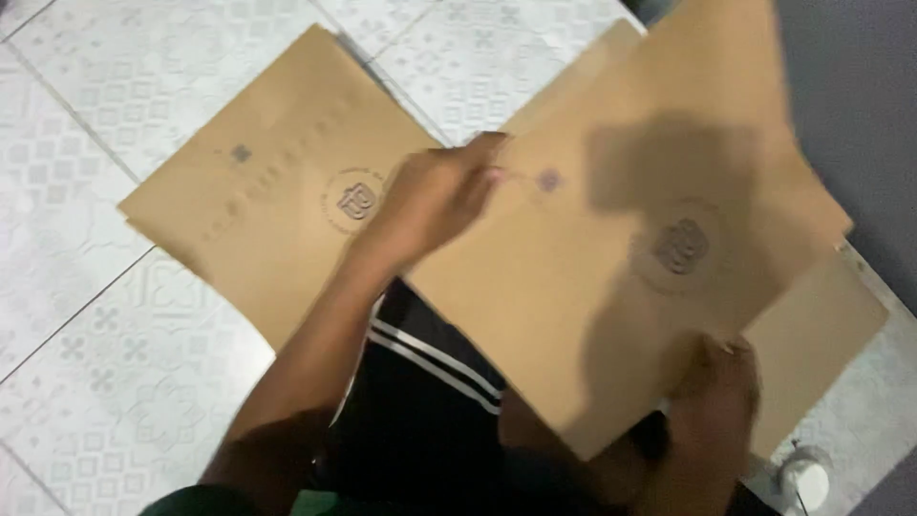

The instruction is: The person applies glue to the edge of a brown paper sheet using a stick, then folds and presses the paper to adhere the edges. The person smooths the paper with both hands and places the finished sheet on a stack.

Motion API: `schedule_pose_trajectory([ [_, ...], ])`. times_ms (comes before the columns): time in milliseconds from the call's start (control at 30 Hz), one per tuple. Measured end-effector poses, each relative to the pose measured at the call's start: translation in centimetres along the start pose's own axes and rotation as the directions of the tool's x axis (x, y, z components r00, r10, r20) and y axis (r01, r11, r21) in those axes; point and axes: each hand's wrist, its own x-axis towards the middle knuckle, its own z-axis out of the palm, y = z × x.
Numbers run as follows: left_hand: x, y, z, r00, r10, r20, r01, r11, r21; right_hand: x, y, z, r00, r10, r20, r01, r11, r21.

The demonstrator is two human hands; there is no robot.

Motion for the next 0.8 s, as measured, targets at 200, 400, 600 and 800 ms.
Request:
schedule_pose_trajectory([
  [200, -8.6, -10.7, -14.6, 0.984, -0.114, -0.137, 0.136, 0.976, 0.17, 0.9, -23.7, 2.7, 0.876, 0.334, 0.347, -0.33, -0.11, 0.938],
  [400, -15.1, -24.7, -19.4, 0.924, -0.323, -0.203, 0.372, 0.883, 0.288, 2.0, -37.6, 6.9, 0.99, 0.031, 0.138, -0.137, -0.011, 0.99],
  [600, -16.8, -32.9, -15.5, 0.871, -0.488, -0.06, 0.445, 0.728, 0.522, 0.3, -40.9, 13.8, 0.896, -0.223, 0.383, -0.067, 0.787, 0.614],
  [800, -19.6, -35.6, -12.4, 0.868, -0.446, -0.218, 0.489, 0.696, 0.526, 0.7, -40.8, 12.8, 0.757, -0.219, 0.616, -0.115, 0.883, 0.455],
])
